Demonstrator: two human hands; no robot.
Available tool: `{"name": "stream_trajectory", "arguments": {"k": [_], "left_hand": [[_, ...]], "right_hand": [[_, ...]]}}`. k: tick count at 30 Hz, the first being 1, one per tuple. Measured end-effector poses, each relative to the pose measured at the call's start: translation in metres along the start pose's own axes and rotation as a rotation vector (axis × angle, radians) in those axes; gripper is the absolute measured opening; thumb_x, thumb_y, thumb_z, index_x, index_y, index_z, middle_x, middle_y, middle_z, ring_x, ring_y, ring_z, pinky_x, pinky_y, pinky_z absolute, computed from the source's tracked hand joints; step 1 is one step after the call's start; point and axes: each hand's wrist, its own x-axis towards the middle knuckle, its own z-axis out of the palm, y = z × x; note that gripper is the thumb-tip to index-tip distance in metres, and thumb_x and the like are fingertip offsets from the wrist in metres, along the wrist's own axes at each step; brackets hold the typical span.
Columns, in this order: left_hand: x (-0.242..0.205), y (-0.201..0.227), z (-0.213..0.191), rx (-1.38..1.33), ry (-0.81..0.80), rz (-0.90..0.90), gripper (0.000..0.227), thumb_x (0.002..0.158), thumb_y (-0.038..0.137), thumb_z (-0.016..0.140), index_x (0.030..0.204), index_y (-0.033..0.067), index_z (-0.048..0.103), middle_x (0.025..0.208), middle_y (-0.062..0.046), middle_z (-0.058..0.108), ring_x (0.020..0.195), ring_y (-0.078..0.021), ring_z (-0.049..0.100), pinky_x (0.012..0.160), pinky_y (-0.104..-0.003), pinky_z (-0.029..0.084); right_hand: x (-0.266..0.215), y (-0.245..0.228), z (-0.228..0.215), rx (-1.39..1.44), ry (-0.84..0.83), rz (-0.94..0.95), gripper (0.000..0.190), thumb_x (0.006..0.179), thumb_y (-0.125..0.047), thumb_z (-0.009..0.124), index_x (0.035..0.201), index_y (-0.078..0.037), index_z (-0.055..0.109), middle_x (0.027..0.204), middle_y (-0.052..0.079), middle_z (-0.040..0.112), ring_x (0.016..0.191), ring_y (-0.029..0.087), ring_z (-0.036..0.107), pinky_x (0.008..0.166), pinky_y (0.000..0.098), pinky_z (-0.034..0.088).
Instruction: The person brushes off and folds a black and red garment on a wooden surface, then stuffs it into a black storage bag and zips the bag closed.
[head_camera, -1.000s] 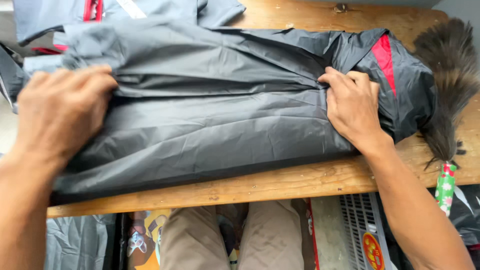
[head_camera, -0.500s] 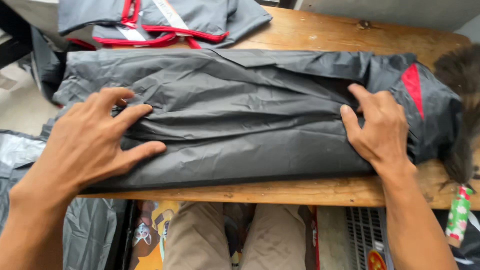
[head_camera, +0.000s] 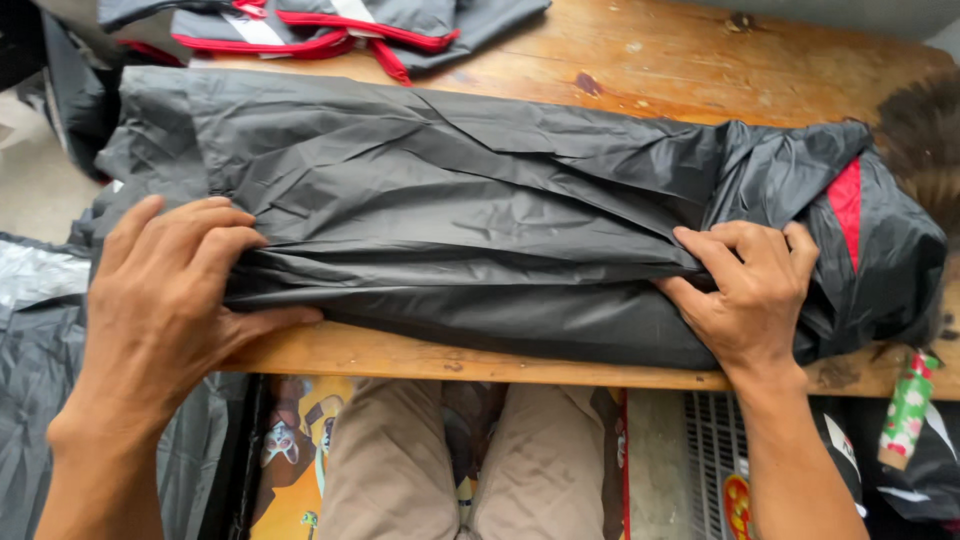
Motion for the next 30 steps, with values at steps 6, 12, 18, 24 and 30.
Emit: {"name": "stream_trajectory", "arguments": {"k": [6, 12, 18, 24, 30], "left_hand": [[0.012, 0.022, -0.013, 0.442, -0.224, 0.003, 0.106, 0.05, 0.098, 0.043, 0.116, 0.0173, 0.063, 0.139, -0.001, 0.065, 0.136, -0.0284, 0.06, 0.115, -0.053, 0.037], [0.068, 0.111, 0.008, -0.178, -0.077, 0.171, 0.116, 0.056, 0.089, 0.066, 0.133, 0.0032, 0.052, 0.143, -0.016, 0.047, 0.138, -0.0363, 0.035, 0.115, -0.054, 0.016], [0.057, 0.139, 0.053, -0.132, -0.076, 0.085, 0.121, 0.03, 0.084, 0.078, 0.128, 0.0188, 0.055, 0.109, -0.013, 0.05, 0.125, -0.0335, 0.047, 0.106, -0.058, 0.032], [0.051, 0.139, 0.056, -0.2, -0.075, 0.085, 0.091, 0.055, 0.085, 0.062, 0.125, 0.028, 0.057, 0.106, -0.012, 0.049, 0.126, -0.0357, 0.046, 0.107, -0.058, 0.032], [0.04, 0.142, 0.063, -0.25, -0.035, 0.051, 0.078, 0.063, 0.074, 0.071, 0.122, 0.0253, 0.056, 0.1, -0.01, 0.044, 0.12, -0.0328, 0.051, 0.102, -0.061, 0.042]], "right_hand": [[0.004, -0.011, -0.007, -0.146, -0.041, 0.032, 0.04, 0.094, -0.05, 0.06, 0.107, -0.015, 0.075, 0.102, 0.0, 0.066, 0.101, 0.022, 0.065, 0.106, 0.05, 0.023], [0.015, -0.029, -0.024, -0.09, -0.173, 0.031, 0.055, 0.091, -0.06, 0.046, 0.116, -0.017, 0.069, 0.115, 0.007, 0.063, 0.109, 0.025, 0.059, 0.103, 0.0522, 0.028], [0.044, -0.042, -0.038, -0.152, -0.158, 0.075, 0.038, 0.093, -0.045, 0.059, 0.108, -0.012, 0.07, 0.117, 0.01, 0.06, 0.107, 0.028, 0.056, 0.091, 0.0465, 0.032], [0.091, -0.072, -0.008, 0.423, -0.322, -0.016, 0.06, 0.095, -0.043, 0.049, 0.138, -0.003, 0.044, 0.137, 0.026, 0.044, 0.126, 0.04, 0.045, 0.106, 0.0464, 0.034], [0.134, -0.039, 0.007, 0.269, -1.014, 0.579, 0.089, 0.069, -0.074, 0.004, 0.15, -0.038, 0.014, 0.159, 0.012, -0.007, 0.145, 0.034, -0.013, 0.107, 0.0594, -0.019]]}}
